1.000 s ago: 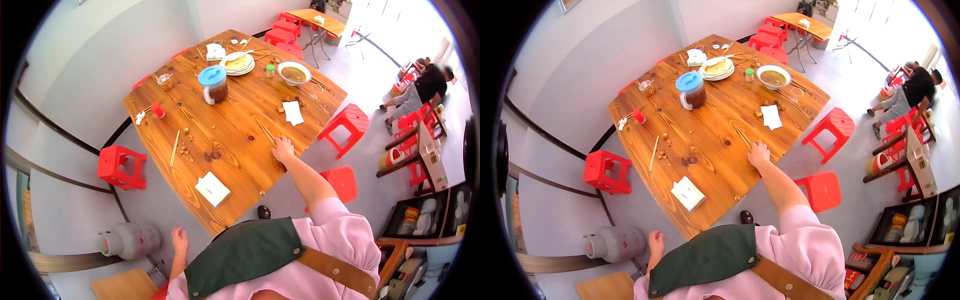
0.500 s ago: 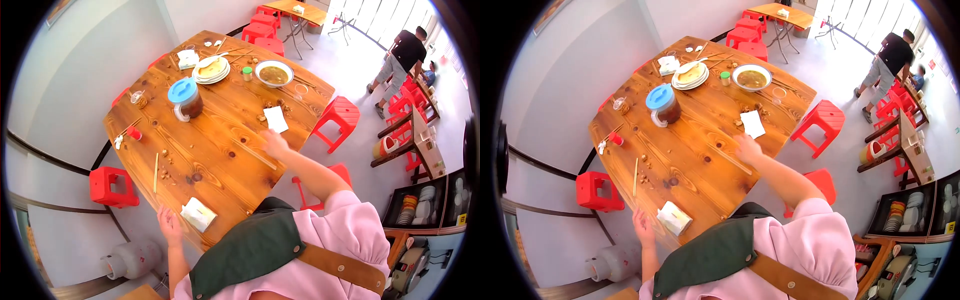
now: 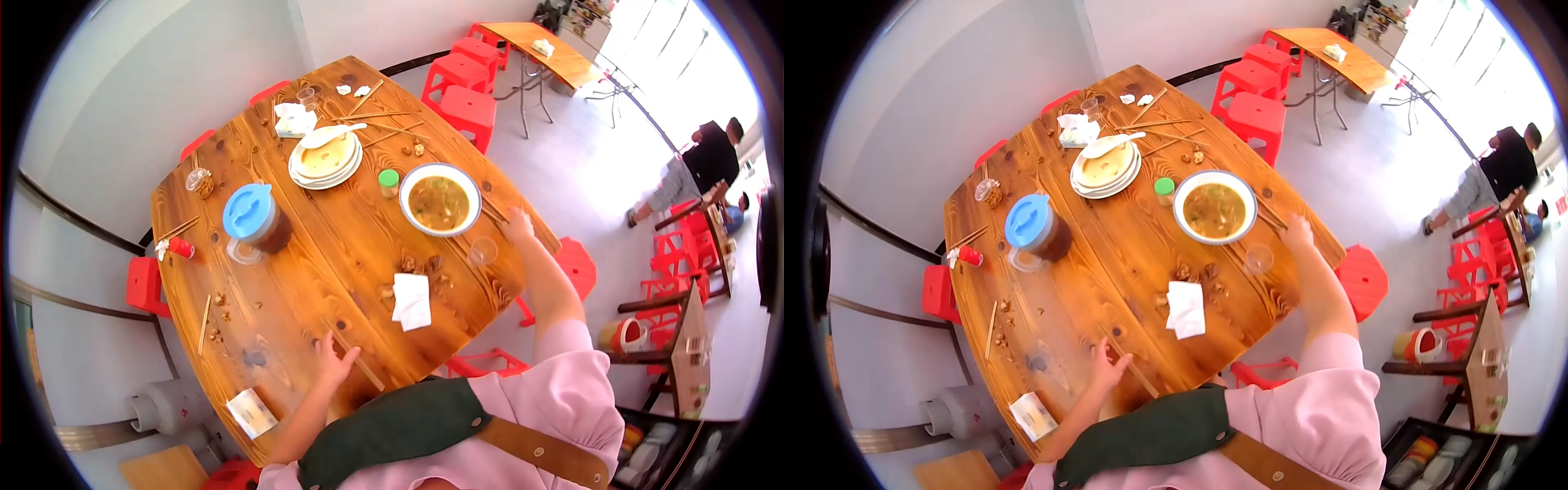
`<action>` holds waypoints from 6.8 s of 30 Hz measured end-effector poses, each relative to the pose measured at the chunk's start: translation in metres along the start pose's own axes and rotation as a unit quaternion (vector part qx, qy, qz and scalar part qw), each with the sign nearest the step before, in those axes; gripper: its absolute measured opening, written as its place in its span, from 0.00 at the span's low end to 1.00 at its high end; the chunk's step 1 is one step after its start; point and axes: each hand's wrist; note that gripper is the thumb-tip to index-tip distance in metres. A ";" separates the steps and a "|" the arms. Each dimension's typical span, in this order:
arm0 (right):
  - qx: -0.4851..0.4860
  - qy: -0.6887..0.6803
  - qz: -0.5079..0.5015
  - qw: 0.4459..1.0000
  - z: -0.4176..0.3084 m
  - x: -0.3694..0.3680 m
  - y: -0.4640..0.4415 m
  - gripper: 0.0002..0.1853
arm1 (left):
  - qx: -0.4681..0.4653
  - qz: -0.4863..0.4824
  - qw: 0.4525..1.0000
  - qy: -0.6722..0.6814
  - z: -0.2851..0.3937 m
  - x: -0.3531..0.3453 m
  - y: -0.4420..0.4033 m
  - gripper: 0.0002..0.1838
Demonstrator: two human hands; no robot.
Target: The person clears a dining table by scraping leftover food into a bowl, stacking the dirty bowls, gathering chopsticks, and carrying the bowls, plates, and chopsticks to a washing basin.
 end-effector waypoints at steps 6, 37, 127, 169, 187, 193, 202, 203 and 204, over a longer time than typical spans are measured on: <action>0.148 0.107 -0.078 0.980 0.007 -0.008 -0.036 0.18 | -0.010 0.067 0.993 -0.093 0.016 -0.034 -0.031 0.40; 0.387 0.003 -0.106 0.916 -0.298 -0.066 -0.264 0.14 | 0.222 -0.008 0.972 -0.071 0.027 -0.006 -0.038 0.15; 0.066 -0.406 -0.645 0.644 -0.324 0.003 0.310 0.06 | 0.181 -0.052 0.632 0.752 0.040 0.069 0.061 0.17; 0.171 -0.378 -0.642 0.645 -0.660 -0.165 0.806 0.10 | 0.333 0.180 0.923 0.072 -0.688 0.427 0.407 0.21; -0.068 -0.602 -0.412 0.680 -0.897 -0.251 0.590 0.17 | -0.121 0.092 0.984 0.096 -0.624 0.712 -0.270 0.17; -0.110 -0.704 -0.321 0.624 -0.937 -0.307 0.470 0.21 | -0.248 -0.077 0.959 0.113 -0.434 0.627 -0.435 0.18; -0.239 -0.555 -0.170 0.779 -0.880 -0.277 0.369 0.14 | -0.290 -0.231 0.929 -0.006 -0.344 0.551 -0.575 0.18; -0.243 -0.554 -0.165 0.779 -0.879 -0.282 0.360 0.14 | -0.292 -0.239 0.926 -0.013 -0.340 0.544 -0.597 0.18; -0.235 -0.542 -0.131 0.796 -0.879 -0.294 0.351 0.13 | -0.300 -0.231 0.925 0.010 -0.337 0.529 -0.622 0.18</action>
Point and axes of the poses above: each hand's wrist, its own y-axis away from the middle knuckle, its own x-axis out of the back of the hand, z = x × y, and after that the axes turned 2 degrees about z, right-handed
